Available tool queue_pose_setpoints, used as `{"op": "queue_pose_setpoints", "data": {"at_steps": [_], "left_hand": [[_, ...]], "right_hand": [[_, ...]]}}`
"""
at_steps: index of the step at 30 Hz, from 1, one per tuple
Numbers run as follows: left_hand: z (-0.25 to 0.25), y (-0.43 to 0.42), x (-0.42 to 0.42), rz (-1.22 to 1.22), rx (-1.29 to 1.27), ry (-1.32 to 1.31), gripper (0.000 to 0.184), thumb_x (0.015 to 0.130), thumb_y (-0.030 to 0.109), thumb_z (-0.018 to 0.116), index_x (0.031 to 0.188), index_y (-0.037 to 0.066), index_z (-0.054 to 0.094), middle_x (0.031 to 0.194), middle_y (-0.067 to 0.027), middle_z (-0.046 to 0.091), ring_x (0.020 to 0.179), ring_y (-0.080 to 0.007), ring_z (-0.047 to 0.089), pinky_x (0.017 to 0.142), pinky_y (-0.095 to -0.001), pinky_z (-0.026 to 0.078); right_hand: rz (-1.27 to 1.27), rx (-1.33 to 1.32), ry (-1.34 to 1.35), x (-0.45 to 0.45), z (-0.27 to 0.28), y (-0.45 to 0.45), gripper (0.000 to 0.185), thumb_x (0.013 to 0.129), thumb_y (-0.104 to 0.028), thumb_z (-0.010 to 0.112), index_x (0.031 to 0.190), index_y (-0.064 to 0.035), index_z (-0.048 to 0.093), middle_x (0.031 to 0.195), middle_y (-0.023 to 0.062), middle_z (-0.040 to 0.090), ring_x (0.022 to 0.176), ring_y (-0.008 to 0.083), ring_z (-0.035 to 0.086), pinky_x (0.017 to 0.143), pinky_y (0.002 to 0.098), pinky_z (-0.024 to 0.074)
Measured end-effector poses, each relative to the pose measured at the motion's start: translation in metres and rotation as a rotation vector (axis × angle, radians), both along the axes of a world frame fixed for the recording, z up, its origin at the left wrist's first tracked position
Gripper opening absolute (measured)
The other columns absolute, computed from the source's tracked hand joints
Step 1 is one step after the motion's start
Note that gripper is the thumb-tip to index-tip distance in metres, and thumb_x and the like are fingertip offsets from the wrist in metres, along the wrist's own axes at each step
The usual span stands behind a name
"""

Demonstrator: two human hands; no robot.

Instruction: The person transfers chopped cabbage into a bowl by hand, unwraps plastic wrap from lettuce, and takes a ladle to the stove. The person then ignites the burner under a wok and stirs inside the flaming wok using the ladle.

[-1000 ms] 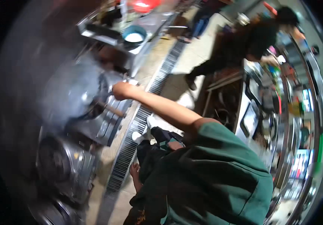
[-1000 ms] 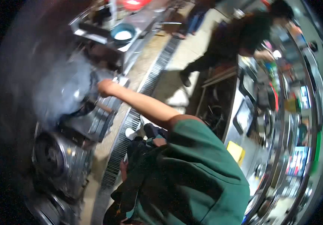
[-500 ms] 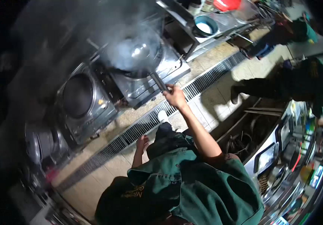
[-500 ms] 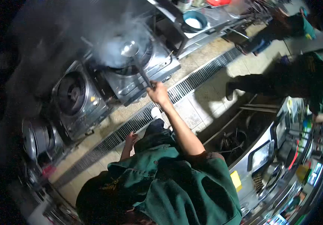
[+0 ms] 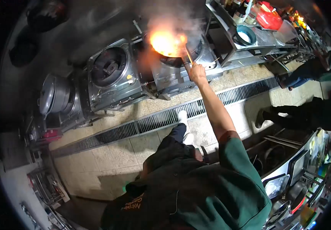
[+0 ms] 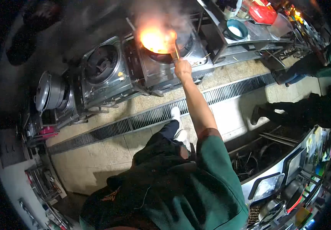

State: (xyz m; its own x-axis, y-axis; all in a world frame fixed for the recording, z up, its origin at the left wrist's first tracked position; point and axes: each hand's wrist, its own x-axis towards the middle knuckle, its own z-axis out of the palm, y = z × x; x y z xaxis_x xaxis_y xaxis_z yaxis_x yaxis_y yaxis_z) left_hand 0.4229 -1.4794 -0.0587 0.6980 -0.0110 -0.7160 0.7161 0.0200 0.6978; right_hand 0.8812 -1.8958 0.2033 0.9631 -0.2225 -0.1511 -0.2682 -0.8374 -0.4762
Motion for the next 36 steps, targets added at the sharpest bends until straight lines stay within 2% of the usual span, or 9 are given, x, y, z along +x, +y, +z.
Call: {"op": "queue_pose_setpoints", "data": {"at_steps": [3,5,8,14,17,21,25,30,36], "left_hand": [[0.031,-0.002,0.0,0.018,0.084,0.092,0.035,0.089,0.036,0.05,0.11,0.01,0.06,0.098,-0.011,0.064,0.092,-0.0263,0.059,0.082,-0.0377,0.046],[0.039,-0.001,0.004,0.04,0.095,0.122,0.034,0.09,0.035,0.05,0.11,0.01,0.059,0.098,-0.0102,0.064,0.09,-0.0251,0.06,0.08,-0.0369,0.047],[0.041,0.003,0.014,0.06,0.076,0.145,0.032,0.09,0.034,0.049,0.111,0.011,0.059,0.097,-0.009,0.064,0.088,-0.0234,0.06,0.077,-0.0356,0.048],[0.018,0.038,0.052,0.099,-0.02,0.127,0.029,0.091,0.031,0.049,0.112,0.013,0.057,0.095,-0.0066,0.064,0.083,-0.0198,0.062,0.071,-0.033,0.049],[0.015,0.057,0.092,0.169,-0.072,0.108,0.027,0.092,0.03,0.048,0.112,0.014,0.057,0.094,-0.0054,0.064,0.08,-0.018,0.062,0.068,-0.0318,0.05],[0.075,0.071,0.177,0.236,0.027,0.088,0.026,0.093,0.032,0.047,0.109,0.014,0.057,0.087,-0.0024,0.064,0.069,-0.0101,0.061,0.056,-0.025,0.048],[0.084,0.1,0.204,0.173,0.003,0.07,0.028,0.091,0.035,0.049,0.109,0.014,0.056,0.088,0.0,0.063,0.073,-0.0104,0.061,0.056,-0.0225,0.045],[0.072,0.125,0.171,0.187,0.049,0.255,0.031,0.087,0.04,0.053,0.108,0.016,0.056,0.092,-0.0035,0.064,0.078,-0.0137,0.062,0.06,-0.0272,0.046],[0.066,0.117,0.127,0.233,0.039,0.488,0.032,0.086,0.039,0.054,0.109,0.016,0.055,0.094,-0.0037,0.063,0.08,-0.0155,0.062,0.063,-0.0306,0.045]], "right_hand": [[0.072,0.046,-0.011,0.004,-0.004,0.012,0.027,0.076,-0.024,0.059,0.092,-0.0025,0.062,0.093,0.024,0.063,0.091,0.0389,0.06,0.079,0.045,0.0492],[0.102,0.258,-0.074,0.003,-0.004,0.012,0.024,0.072,-0.017,0.065,0.09,-0.0017,0.061,0.072,0.0155,0.063,0.056,0.0254,0.062,0.053,0.0342,0.0499],[-0.045,1.141,0.147,0.002,-0.016,-0.005,0.012,0.073,-0.013,0.061,0.078,-0.0009,0.061,0.059,0.0063,0.055,0.04,0.0119,0.047,0.037,0.0261,0.0366],[-0.112,0.646,0.009,-0.023,0.033,-0.017,0.033,0.073,-0.008,0.064,0.105,-0.0034,0.062,0.062,0.0029,0.057,0.039,0.0096,0.046,0.034,0.0231,0.0341],[0.25,0.001,-0.211,-0.004,0.045,-0.026,0.019,0.068,-0.016,0.057,0.075,-0.0012,0.067,0.069,0.0212,0.061,0.067,0.0367,0.062,0.059,0.0424,0.0482],[0.226,-0.23,-0.172,0.018,0.047,-0.004,0.018,0.072,-0.019,0.057,0.073,-0.0022,0.061,0.06,0.0194,0.057,0.054,0.025,0.062,0.052,0.0382,0.0464],[0.006,0.511,0.154,0.035,0.044,0.01,0.015,0.077,-0.016,0.061,0.087,-0.0046,0.063,0.054,-0.0025,0.051,0.042,0.0068,0.047,0.036,0.0253,0.0365],[0.156,-0.234,-0.4,0.036,-0.025,-0.003,0.021,0.077,-0.018,0.061,0.092,-0.0035,0.065,0.055,0.0094,0.056,0.045,0.0153,0.055,0.043,0.0322,0.0428],[-0.136,0.395,0.107,-0.006,0.04,0.029,0.033,0.079,-0.01,0.061,0.111,-0.0056,0.062,0.061,0.0007,0.057,0.039,0.0062,0.045,0.034,0.0227,0.0343]]}}
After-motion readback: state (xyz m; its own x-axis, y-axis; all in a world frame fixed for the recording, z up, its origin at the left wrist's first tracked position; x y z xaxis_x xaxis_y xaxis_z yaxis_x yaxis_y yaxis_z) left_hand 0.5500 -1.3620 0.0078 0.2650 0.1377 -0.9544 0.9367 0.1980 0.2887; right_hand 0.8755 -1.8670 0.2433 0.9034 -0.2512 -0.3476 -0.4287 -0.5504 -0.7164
